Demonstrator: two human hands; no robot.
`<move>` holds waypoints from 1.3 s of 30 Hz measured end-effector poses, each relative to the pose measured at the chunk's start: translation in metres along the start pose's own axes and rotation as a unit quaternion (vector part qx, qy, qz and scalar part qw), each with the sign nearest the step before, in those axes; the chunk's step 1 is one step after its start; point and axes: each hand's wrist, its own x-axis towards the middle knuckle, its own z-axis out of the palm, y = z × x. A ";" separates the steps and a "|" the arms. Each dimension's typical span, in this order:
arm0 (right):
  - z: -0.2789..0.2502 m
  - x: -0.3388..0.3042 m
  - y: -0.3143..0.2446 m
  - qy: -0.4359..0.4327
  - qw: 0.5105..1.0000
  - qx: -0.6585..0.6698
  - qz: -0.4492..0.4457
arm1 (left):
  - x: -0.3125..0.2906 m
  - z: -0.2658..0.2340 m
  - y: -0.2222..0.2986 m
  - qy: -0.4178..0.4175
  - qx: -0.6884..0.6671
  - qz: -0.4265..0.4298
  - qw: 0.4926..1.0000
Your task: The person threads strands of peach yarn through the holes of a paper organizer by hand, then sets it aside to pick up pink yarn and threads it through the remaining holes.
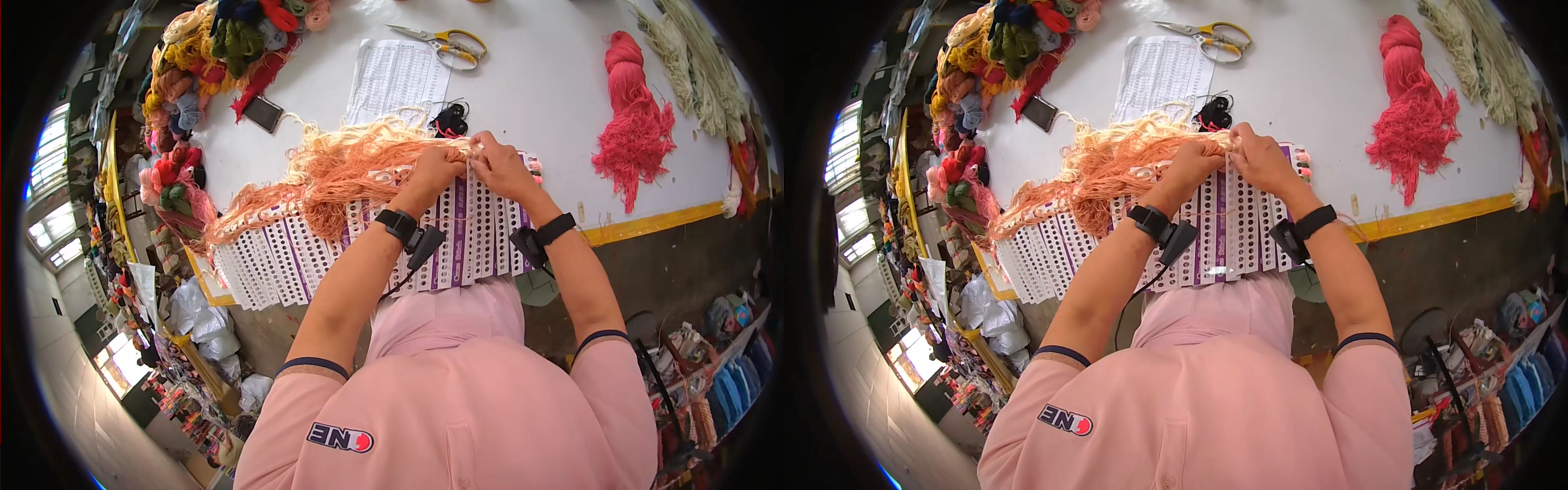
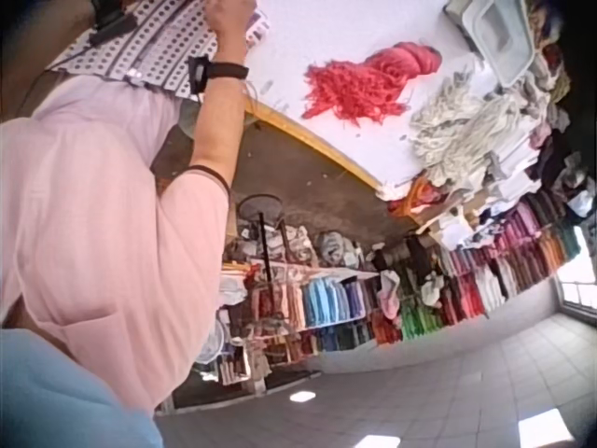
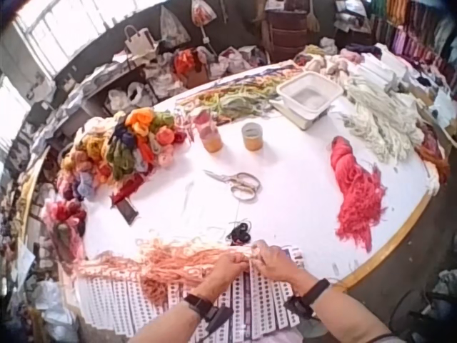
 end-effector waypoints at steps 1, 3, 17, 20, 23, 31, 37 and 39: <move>-0.005 0.001 -0.003 -0.051 0.996 0.061 0.035 | 0.000 -0.002 -0.004 0.004 0.026 0.024 0.999; -0.012 -0.001 0.002 -0.099 0.985 0.121 0.073 | 0.000 -0.002 -0.005 0.003 0.053 0.050 0.997; -0.016 -0.009 0.010 -0.126 0.940 0.288 0.133 | -0.026 -0.021 0.009 -0.125 -0.367 -0.071 0.919; -0.015 -0.011 0.007 -0.137 0.945 0.279 0.105 | -0.036 -0.015 0.011 -0.129 -0.449 -0.061 0.882; -0.014 -0.015 -0.003 -0.110 0.965 0.231 0.058 | -0.041 -0.007 0.012 -0.126 -0.286 0.009 0.950; -0.033 -0.005 -0.033 -0.121 0.967 0.207 0.081 | -0.043 -0.002 0.019 -0.058 0.243 0.297 0.922; -0.018 -0.004 0.008 -0.194 0.950 0.187 0.159 | -0.057 -0.011 0.047 -0.121 -0.072 0.076 0.987; -0.018 -0.002 0.010 -0.205 0.941 0.207 0.174 | -0.059 -0.050 0.049 -0.047 -0.055 -0.029 0.997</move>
